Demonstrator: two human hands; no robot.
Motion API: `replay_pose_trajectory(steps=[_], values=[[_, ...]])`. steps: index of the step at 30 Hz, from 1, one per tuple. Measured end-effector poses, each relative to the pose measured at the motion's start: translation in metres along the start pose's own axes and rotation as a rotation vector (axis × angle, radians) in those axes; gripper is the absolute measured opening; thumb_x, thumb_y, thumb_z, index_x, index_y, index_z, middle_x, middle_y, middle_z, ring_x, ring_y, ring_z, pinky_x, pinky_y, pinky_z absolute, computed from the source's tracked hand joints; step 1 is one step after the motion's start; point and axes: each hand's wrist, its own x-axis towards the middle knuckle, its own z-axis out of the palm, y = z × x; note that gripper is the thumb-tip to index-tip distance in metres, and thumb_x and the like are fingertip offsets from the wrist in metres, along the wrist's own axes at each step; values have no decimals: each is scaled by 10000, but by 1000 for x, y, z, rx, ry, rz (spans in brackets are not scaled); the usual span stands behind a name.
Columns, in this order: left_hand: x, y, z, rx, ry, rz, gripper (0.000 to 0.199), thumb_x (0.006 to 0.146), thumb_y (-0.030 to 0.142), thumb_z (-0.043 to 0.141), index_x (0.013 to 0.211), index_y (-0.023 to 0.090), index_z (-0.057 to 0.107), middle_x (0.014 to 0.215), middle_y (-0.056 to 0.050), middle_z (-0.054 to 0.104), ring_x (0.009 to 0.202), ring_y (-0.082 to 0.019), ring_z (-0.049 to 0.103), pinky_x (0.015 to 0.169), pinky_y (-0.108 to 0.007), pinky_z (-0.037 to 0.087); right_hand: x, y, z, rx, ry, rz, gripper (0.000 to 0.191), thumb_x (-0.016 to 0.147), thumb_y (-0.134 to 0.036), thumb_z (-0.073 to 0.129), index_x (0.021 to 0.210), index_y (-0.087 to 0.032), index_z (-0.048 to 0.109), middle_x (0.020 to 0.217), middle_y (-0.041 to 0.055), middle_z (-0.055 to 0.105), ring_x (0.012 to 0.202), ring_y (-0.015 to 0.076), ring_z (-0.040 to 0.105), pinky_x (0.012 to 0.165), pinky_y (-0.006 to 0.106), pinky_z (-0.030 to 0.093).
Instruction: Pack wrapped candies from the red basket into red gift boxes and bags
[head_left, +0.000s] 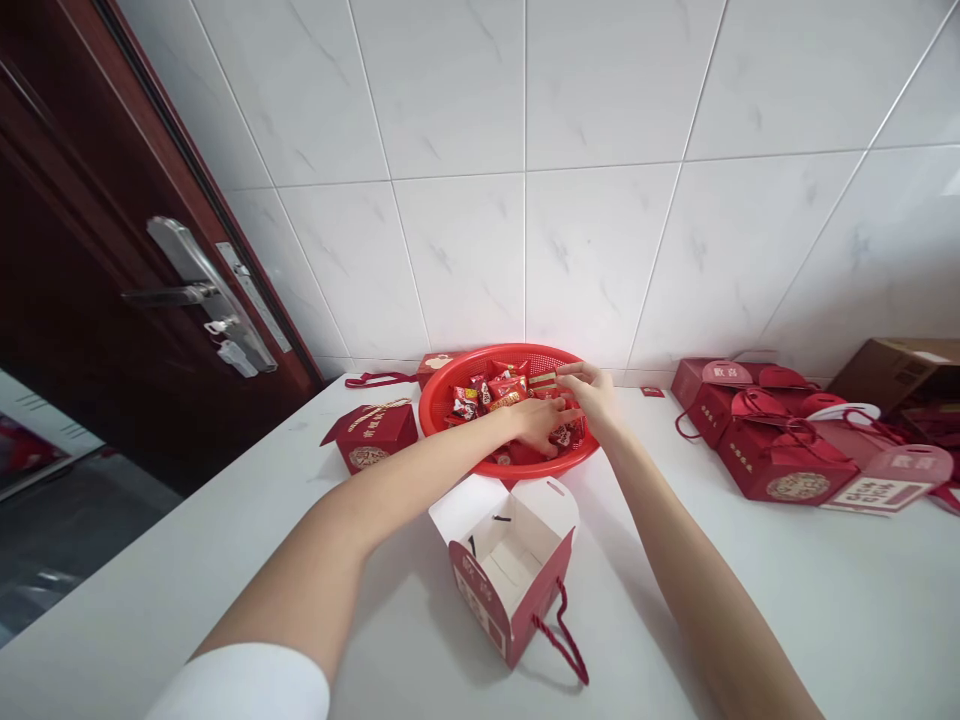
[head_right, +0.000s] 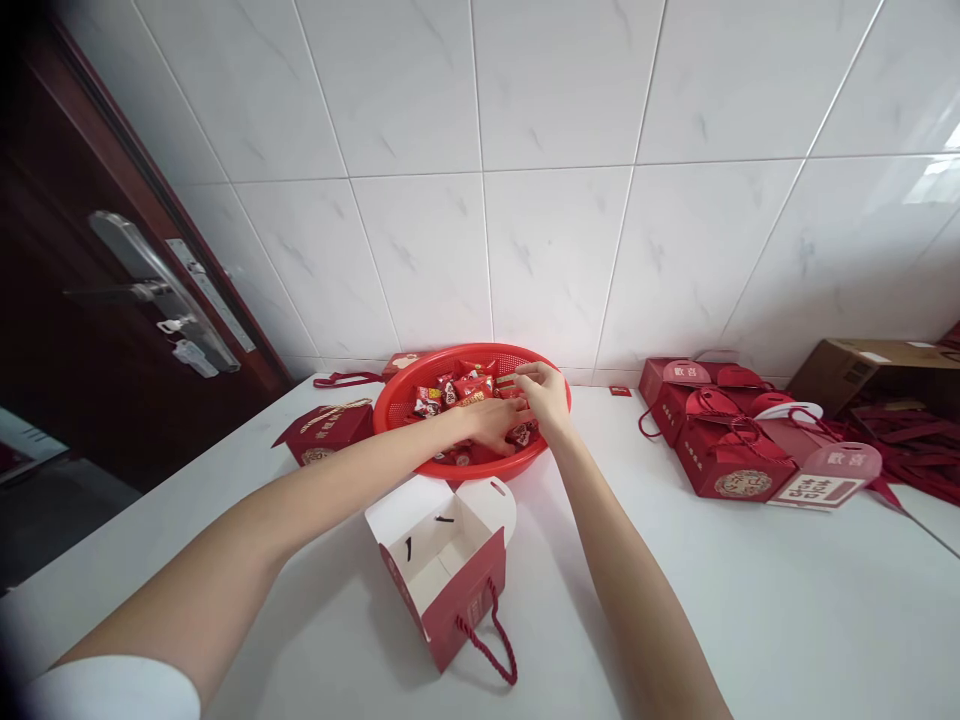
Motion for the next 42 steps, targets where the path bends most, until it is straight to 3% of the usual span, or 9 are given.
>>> replay_pose_trajectory(steps=[5, 9, 15, 21, 27, 33, 37, 40, 42], values=[[10, 1, 2, -124, -70, -3, 580, 703, 300, 703, 1279, 276, 635, 1304, -71, 596, 1065, -266, 645, 885, -339, 531, -1, -2, 2, 15, 11, -12, 113, 638, -232, 660, 742, -195, 685, 788, 21, 700, 754, 167, 660, 671, 286, 549], [7, 0, 3, -191, -100, -60, 558, 668, 232, 716, 1222, 221, 654, 1251, -96, 616, 956, -248, 668, 746, -303, 540, -1, -2, 3, 20, -18, -23, 96, 631, -239, 666, 710, -191, 692, 724, 18, 687, 712, 170, 649, 655, 297, 544], [2, -13, 1, -259, -83, -188, 410, 582, 129, 745, 977, 239, 733, 1001, -25, 719, 829, -233, 675, 683, -281, 507, 0, 0, 1, 16, -33, -61, 97, 627, -261, 665, 699, -199, 688, 725, 14, 691, 712, 171, 631, 650, 295, 519], [-16, -37, -8, -387, 126, -302, 301, 567, 80, 679, 819, 231, 747, 828, -2, 715, 807, -218, 658, 676, -259, 485, 0, 2, 1, 5, -47, -68, 103, 637, -279, 658, 703, -206, 686, 715, 18, 702, 714, 183, 631, 638, 300, 504], [-36, -49, -17, -722, 407, -270, 376, 655, 104, 599, 993, 200, 735, 943, -11, 712, 775, -159, 649, 673, -239, 508, -2, 1, 0, -20, -98, -55, 93, 662, -276, 655, 724, -213, 683, 750, 23, 722, 753, 201, 656, 668, 313, 516], [-34, -52, -15, -1052, 628, -234, 398, 725, 129, 574, 1110, 168, 668, 951, -34, 680, 677, -108, 616, 655, -252, 543, -8, -7, 1, -29, -228, 6, 202, 677, -298, 743, 839, -205, 668, 855, 41, 742, 777, 206, 696, 694, 321, 555], [-30, -48, -14, -1184, 681, -172, 451, 701, 149, 655, 1152, 171, 654, 1070, -60, 674, 797, -133, 652, 729, -285, 567, -12, -12, 3, -4, -302, 134, 382, 633, -272, 812, 968, -202, 643, 773, 21, 717, 662, 197, 681, 635, 340, 578], [-29, -44, -15, -1222, 684, -122, 463, 685, 192, 744, 1142, 171, 675, 1183, -84, 671, 965, -186, 663, 811, -310, 566, -11, -13, 3, 8, -292, 132, 353, 595, -239, 819, 906, -187, 661, 677, 2, 689, 607, 176, 642, 590, 314, 561], [-29, -44, -15, -1222, 695, -123, 406, 757, 273, 727, 1145, 162, 683, 1215, -101, 675, 1022, -210, 659, 845, -331, 562, -10, -13, 2, 24, -256, 101, 288, 588, -256, 808, 824, -187, 657, 651, -11, 668, 585, 151, 610, 555, 281, 535]])
